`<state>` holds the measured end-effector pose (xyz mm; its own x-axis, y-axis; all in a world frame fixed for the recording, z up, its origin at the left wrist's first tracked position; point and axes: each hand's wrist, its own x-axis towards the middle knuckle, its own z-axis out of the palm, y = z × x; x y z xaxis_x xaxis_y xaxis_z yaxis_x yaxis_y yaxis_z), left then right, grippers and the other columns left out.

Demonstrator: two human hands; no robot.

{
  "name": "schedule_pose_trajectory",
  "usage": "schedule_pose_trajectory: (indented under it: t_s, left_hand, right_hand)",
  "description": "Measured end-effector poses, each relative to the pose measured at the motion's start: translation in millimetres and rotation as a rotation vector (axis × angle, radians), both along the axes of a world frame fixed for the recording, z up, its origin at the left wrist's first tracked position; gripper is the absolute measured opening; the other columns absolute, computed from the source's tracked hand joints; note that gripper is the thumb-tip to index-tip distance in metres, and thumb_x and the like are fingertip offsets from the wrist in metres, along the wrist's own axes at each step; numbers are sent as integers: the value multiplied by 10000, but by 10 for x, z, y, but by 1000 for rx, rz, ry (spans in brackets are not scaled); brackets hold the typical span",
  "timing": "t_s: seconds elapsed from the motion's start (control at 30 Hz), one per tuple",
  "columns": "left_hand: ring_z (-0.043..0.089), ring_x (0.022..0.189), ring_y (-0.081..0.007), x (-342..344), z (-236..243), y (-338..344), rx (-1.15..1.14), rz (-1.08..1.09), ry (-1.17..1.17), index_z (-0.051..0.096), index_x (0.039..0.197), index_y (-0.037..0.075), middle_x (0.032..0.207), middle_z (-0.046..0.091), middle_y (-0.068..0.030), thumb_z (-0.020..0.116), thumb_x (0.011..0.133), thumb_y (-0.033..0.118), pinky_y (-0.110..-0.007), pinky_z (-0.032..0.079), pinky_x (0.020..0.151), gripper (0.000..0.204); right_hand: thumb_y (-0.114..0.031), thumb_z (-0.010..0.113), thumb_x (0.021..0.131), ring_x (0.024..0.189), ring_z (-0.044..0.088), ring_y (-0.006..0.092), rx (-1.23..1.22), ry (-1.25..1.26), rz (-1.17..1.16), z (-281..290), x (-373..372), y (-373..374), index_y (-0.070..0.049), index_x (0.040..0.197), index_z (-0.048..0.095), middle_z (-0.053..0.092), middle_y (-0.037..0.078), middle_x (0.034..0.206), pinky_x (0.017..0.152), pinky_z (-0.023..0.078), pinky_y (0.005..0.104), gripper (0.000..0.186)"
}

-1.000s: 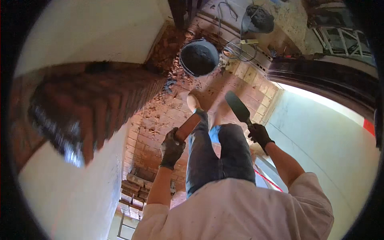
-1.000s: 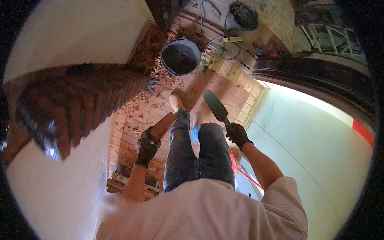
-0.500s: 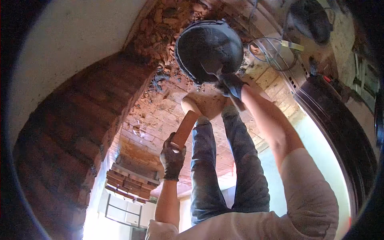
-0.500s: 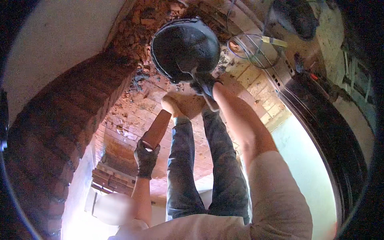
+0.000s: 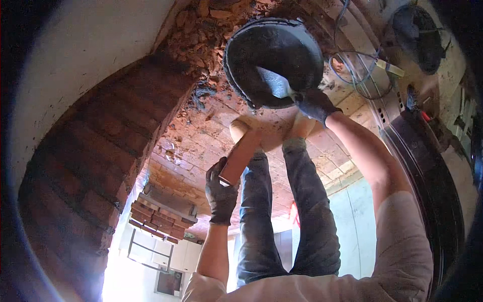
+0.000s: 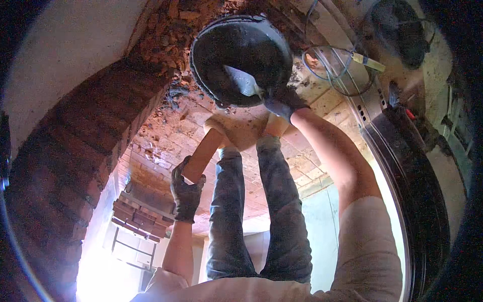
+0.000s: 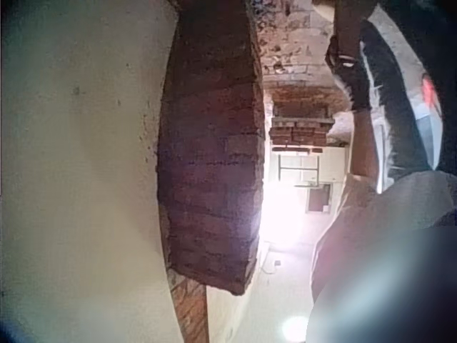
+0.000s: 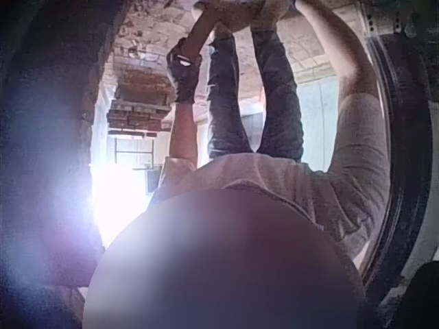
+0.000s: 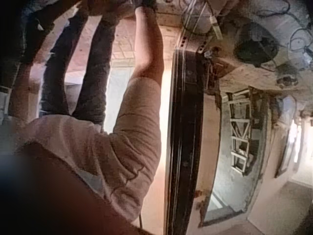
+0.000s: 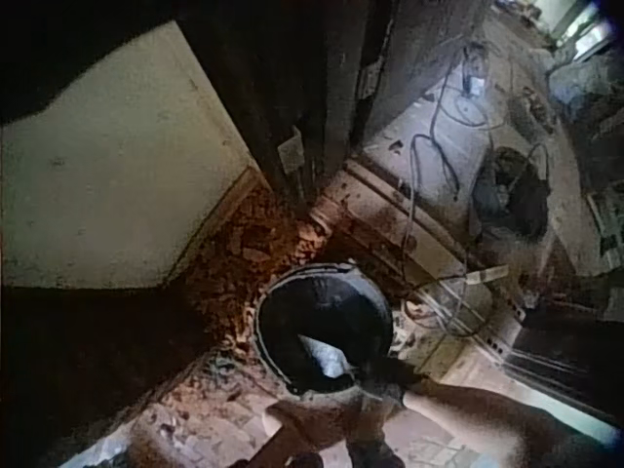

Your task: Applying mortar and laying bricks to construct a small pillar or wall section.

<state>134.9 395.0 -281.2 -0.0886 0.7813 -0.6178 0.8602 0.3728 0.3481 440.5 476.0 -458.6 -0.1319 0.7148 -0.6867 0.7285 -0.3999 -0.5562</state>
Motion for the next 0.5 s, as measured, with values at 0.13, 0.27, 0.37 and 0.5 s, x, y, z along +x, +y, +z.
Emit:
schedule_pose_trajectory:
  t_s: [0.13,0.27,0.37,0.5]
  left_hand:
    - [577,1059,-242,-16,33,128,-21,146,-105,535,1216,44,1171,597,-108,731,614,31,-343,466,918,633]
    - [571,1074,-240,112,220,354,-17,135,-99,541,1213,28,1173,597,-104,704,628,2,-344,449,947,607]
    - [572,1065,-218,164,374,444,15,155,-143,539,1205,14,1177,597,-107,710,638,0,-334,456,930,593]
    - [581,1040,-216,-91,461,550,54,114,-235,528,1218,39,1148,608,-117,728,641,15,-345,474,881,611]
  right_hand:
    - [-571,491,856,396,516,152,-552,148,-183,-98,40,-54,-94,789,613,534,47,492,387,404,297,497]
    - [-585,529,833,372,479,127,-532,311,-343,-56,185,-145,-100,717,597,520,31,484,355,359,269,504]
    - [-542,534,851,391,493,129,-548,356,-372,164,345,-187,-81,699,576,525,41,507,371,379,264,487]
    - [-470,488,910,415,532,127,-168,336,44,910,557,-127,-70,729,597,542,41,524,397,417,268,452]
